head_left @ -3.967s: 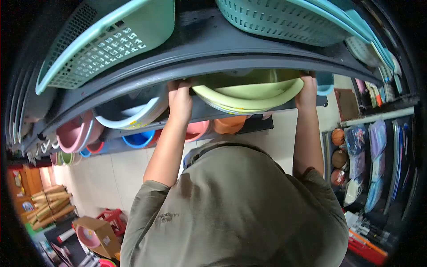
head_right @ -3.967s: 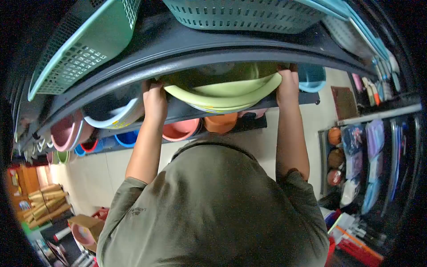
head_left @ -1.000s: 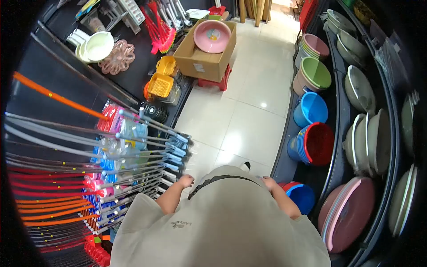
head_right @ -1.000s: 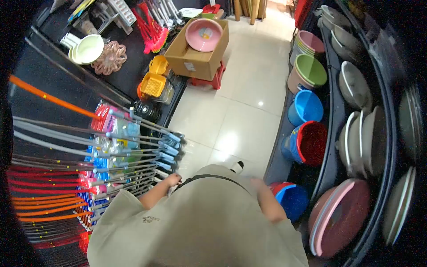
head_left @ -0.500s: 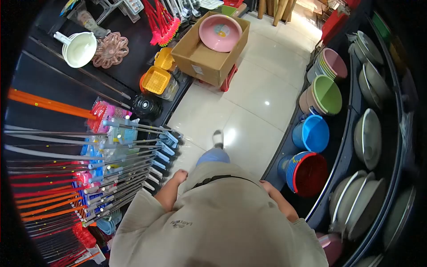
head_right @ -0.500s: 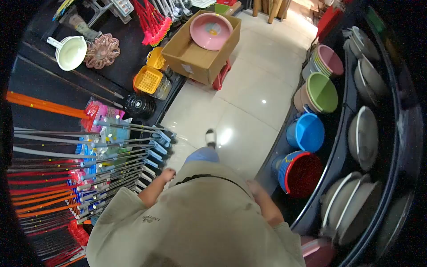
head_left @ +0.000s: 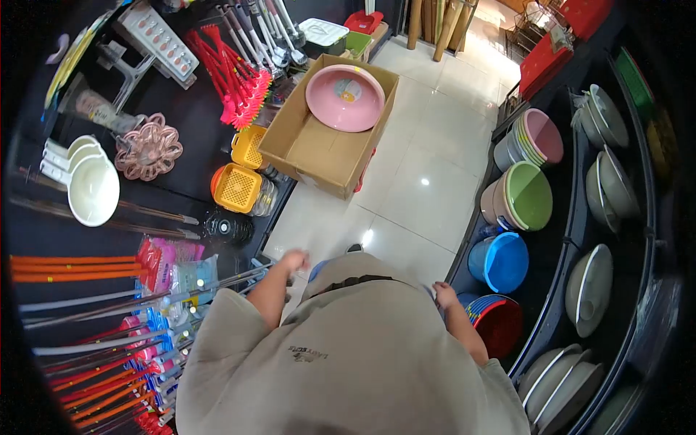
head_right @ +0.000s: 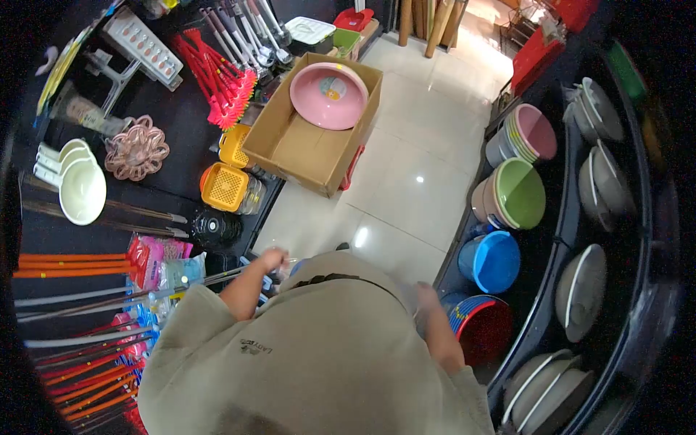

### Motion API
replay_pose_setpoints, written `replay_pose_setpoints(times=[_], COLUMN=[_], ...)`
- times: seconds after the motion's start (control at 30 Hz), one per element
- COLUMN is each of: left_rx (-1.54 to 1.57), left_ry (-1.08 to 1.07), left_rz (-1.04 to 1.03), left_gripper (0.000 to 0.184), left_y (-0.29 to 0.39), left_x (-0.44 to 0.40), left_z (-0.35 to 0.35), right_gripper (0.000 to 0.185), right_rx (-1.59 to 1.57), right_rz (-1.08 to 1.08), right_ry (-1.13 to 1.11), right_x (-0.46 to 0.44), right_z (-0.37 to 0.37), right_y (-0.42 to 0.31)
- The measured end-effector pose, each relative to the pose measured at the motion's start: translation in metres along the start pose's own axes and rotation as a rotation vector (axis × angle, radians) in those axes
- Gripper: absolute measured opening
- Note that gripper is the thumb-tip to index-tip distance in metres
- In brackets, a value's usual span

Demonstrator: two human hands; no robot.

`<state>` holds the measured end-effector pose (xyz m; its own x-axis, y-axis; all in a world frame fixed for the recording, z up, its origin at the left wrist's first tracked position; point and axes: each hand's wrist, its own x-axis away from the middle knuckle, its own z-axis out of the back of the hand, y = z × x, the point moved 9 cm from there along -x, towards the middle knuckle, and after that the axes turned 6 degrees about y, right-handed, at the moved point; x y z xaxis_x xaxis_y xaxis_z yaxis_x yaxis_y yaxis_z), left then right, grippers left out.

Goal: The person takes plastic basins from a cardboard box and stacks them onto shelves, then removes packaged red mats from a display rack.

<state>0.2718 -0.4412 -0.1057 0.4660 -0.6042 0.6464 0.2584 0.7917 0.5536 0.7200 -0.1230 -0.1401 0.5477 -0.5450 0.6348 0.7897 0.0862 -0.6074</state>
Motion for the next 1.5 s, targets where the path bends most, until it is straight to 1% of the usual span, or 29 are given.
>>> replay_pose_setpoints(times=[0.03, 0.07, 0.1, 0.13, 0.17, 0.2, 0.23, 0.27, 0.33, 0.4, 0.47, 0.5, 0.57, 0.67, 0.73, 0.77, 0.8, 0.87, 0.9, 0.93, 1.0, 1.07, 1.13, 1.17, 1.2, 1.23, 1.27, 1.37, 1.5], left_rx=[0.287, 0.362, 0.455, 0.548, 0.543, 0.623, 0.703, 0.701, 0.839, 0.818, 0.86, 0.876, 0.919, 0.939, 0.931, 0.861, 0.871, 0.984, 1.069, 1.075, 1.17, 1.168, 1.018, 1.025, 1.069, 1.112, 1.117, 1.069, 1.076], left_ry=[0.032, 0.128, 0.176, 0.225, 0.222, 0.219, 0.214, 0.207, 0.168, 0.174, 0.202, 0.222, 0.259, 0.338, 0.464, 0.487, 0.496, 0.606, 0.611, 0.624, 0.669, 0.656, 0.667, 0.676, 0.712, 0.746, 0.748, 0.7, 0.67], left_rz=[0.03, 0.109, 0.1, 0.089, 0.087, 0.048, 0.011, 0.018, 0.003, 0.033, 0.109, 0.111, 0.124, 0.185, 0.191, 0.16, 0.177, 0.158, 0.134, 0.144, 0.043, 0.068, 0.215, 0.226, 0.212, 0.198, 0.209, 0.29, 0.367], left_gripper=[0.036, 0.032, 0.028, 0.024, 0.024, 0.022, 0.022, 0.022, 0.025, 0.024, 0.024, 0.023, 0.023, 0.022, 0.021, 0.021, 0.021, 0.023, 0.025, 0.025, 0.029, 0.029, 0.03, 0.03, 0.032, 0.034, 0.034, 0.049, 0.055], left_y=[0.021, 0.047, 0.084, 0.122, 0.158, 0.194, 0.218, 0.227, 0.249, 0.27, 0.285, 0.289, 0.295, 0.304, 0.315, 0.319, 0.325, 0.353, 0.369, 0.368, 0.37, 0.367, 0.365, 0.361, 0.353, 0.347, 0.352, 0.372, 0.398], left_x=[-0.03, -0.049, -0.06, -0.067, -0.074, -0.08, -0.09, -0.106, -0.143, -0.162, -0.175, -0.184, -0.201, -0.233, -0.247, -0.258, -0.261, -0.267, -0.268, -0.278, -0.296, -0.306, -0.311, -0.321, -0.331, -0.342, -0.349, -0.377, -0.431], left_z=[0.029, 0.058, 0.081, 0.103, 0.116, 0.125, 0.127, 0.122, 0.108, 0.099, 0.091, 0.089, 0.09, 0.1, 0.113, 0.116, 0.111, 0.114, 0.113, 0.111, 0.113, 0.121, 0.135, 0.142, 0.15, 0.159, 0.169, 0.204, 0.234], right_gripper=[0.042, 0.041, 0.041, 0.041, 0.04, 0.039, 0.039, 0.038, 0.038, 0.043, 0.042, 0.04, 0.038, 0.034, 0.032, 0.031, 0.031, 0.028, 0.029, 0.032, 0.032, 0.032, 0.033, 0.031, 0.03, 0.032, 0.032, 0.033, 0.033], right_rx=[-0.221, -0.442, -0.44, -0.445, -0.465, -0.483, -0.484, -0.46, -0.437, -0.1, 0.146, 0.158, 0.139, 0.07, 0.009, -0.043, -0.142, -0.44, -0.384, -0.423, -0.435, -0.37, -0.312, -0.272, -0.233, -0.119, -0.059, -0.037, -0.104], right_rz=[-0.155, -0.308, -0.269, -0.269, -0.284, -0.303, -0.313, -0.339, -0.362, -0.362, -0.227, -0.259, -0.304, -0.292, -0.276, -0.264, -0.272, -0.284, -0.296, -0.286, -0.254, -0.256, -0.248, -0.176, -0.107, -0.07, -0.064, -0.106, -0.202], right_ry=[0.16, 0.325, 0.27, 0.274, 0.358, 0.44, 0.439, 0.432, 0.427, 0.256, -0.062, -0.083, -0.072, 0.045, 0.126, 0.159, 0.191, 0.218, 0.275, 0.253, 0.203, 0.192, 0.189, 0.153, 0.116, 0.03, 0.007, 0.028, 0.156], right_x=[0.005, 0.012, 0.005, -0.004, -0.01, -0.013, -0.021, -0.028, -0.046, -0.064, -0.124, -0.119, -0.135, -0.164, -0.185, -0.2, -0.216, -0.251, -0.264, -0.281, -0.308, -0.325, -0.344, -0.35, -0.355, -0.341, -0.337, -0.351, -0.368], right_z=[0.026, 0.052, 0.063, 0.071, 0.084, 0.095, 0.101, 0.109, 0.126, 0.134, 0.114, 0.129, 0.166, 0.227, 0.275, 0.297, 0.316, 0.35, 0.369, 0.38, 0.393, 0.393, 0.392, 0.387, 0.379, 0.383, 0.386, 0.395, 0.437], right_y=[-0.036, -0.059, -0.08, -0.085, -0.082, -0.077, -0.068, -0.057, -0.027, 0.008, 0.132, 0.144, 0.131, 0.082, 0.029, 0.005, -0.014, -0.028, -0.031, -0.036, -0.045, -0.051, -0.059, -0.068, -0.081, -0.127, -0.155, -0.167, -0.179])
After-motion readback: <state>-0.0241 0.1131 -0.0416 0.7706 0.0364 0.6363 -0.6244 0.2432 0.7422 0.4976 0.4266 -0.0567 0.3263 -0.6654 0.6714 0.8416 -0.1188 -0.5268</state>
